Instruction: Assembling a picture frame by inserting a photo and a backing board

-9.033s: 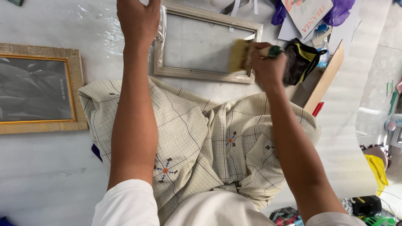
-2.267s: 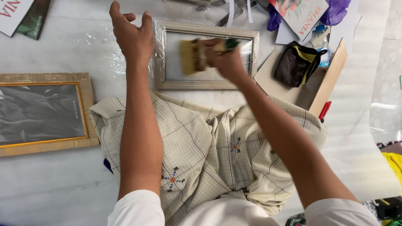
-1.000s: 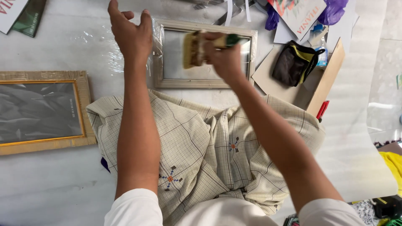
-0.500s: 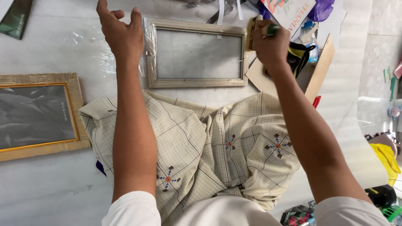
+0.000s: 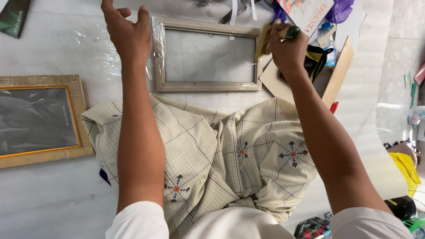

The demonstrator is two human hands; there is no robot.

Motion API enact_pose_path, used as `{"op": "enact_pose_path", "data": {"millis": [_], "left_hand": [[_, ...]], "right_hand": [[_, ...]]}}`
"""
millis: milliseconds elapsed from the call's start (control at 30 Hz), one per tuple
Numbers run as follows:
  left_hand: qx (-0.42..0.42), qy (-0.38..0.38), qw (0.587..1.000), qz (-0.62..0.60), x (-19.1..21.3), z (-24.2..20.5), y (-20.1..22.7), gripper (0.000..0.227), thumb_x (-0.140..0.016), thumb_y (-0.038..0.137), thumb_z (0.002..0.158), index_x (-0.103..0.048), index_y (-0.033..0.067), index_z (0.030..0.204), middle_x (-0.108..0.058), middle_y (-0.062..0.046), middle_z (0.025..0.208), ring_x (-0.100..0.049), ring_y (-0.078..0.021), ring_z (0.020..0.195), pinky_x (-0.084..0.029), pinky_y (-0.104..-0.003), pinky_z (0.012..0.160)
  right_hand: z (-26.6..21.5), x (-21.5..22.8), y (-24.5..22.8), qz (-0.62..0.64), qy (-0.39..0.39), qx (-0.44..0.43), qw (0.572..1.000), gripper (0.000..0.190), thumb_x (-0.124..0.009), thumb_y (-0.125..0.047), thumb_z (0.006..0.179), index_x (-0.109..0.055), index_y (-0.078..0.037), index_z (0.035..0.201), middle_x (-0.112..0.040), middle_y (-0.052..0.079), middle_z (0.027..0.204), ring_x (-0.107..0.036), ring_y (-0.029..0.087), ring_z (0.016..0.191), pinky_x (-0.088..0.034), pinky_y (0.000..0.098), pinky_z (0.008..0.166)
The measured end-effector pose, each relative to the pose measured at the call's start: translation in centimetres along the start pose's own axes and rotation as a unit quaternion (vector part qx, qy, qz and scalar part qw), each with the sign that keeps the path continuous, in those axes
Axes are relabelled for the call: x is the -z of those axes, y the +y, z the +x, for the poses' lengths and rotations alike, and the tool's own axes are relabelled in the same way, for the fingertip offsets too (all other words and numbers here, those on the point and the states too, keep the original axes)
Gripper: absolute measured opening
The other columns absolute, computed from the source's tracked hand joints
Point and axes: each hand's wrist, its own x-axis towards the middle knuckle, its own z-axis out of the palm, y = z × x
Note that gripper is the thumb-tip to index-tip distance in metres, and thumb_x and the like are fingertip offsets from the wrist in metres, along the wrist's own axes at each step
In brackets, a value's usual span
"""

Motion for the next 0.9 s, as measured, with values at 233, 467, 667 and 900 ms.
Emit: {"op": "enact_pose_path", "data": {"millis": [233, 467, 667, 900], "left_hand": [[-0.032, 0.018, 0.999, -0.002, 0.0, 0.3, 0.0, 0.052, -0.076, 0.018, 0.103, -0.039, 0.0116, 0.139, -0.059, -0.010, 0.114, -0.060, -0.0188, 0.098, -0.061, -0.034, 0.078], [-0.105, 0.062, 0.992, 0.007, 0.6, 0.6, 1.4, 0.030, -0.073, 0.027, 0.102, -0.049, 0.0095, 0.095, -0.046, -0.005, 0.084, -0.047, -0.0179, 0.071, -0.051, -0.033, 0.066], [-0.076, 0.080, 0.993, 0.035, 0.6, 0.5, 1.7, 0.030, -0.074, 0.030, 0.097, -0.056, 0.0054, 0.098, -0.058, -0.008, 0.088, -0.058, -0.0209, 0.075, -0.054, -0.037, 0.068], [-0.042, 0.079, 0.995, 0.037, 0.2, 0.6, 1.2, 0.028, -0.073, 0.021, 0.090, -0.050, 0.0084, 0.098, -0.051, -0.007, 0.089, -0.053, -0.0221, 0.077, -0.051, -0.038, 0.071]], "right_hand": [[-2.5, 0.5, -3.4, 0.209, -0.129, -0.158, 0.956, 0.014, -0.066, -0.003, 0.098, -0.072, -0.001, 0.111, -0.073, 0.014, 0.103, -0.073, 0.018, 0.072, -0.066, 0.0217, 0.058], [-4.9, 0.8, -4.1, 0.041, -0.059, 0.020, 0.997, 0.017, -0.070, -0.002, 0.098, -0.077, 0.005, 0.112, -0.077, 0.013, 0.086, -0.066, 0.014, 0.059, -0.050, 0.0212, 0.044], [-4.8, -3.6, -4.7, -0.045, -0.038, 0.039, 0.998, 0.019, -0.064, 0.003, 0.089, -0.078, 0.003, 0.102, -0.077, 0.017, 0.081, -0.059, 0.013, 0.044, -0.045, 0.0223, 0.031], [-4.3, -7.5, -15.6, 0.200, -0.164, 0.056, 0.964, 0.016, -0.070, -0.004, 0.097, -0.074, 0.002, 0.110, -0.079, 0.013, 0.084, -0.070, 0.012, 0.055, -0.052, 0.0192, 0.041]]}}
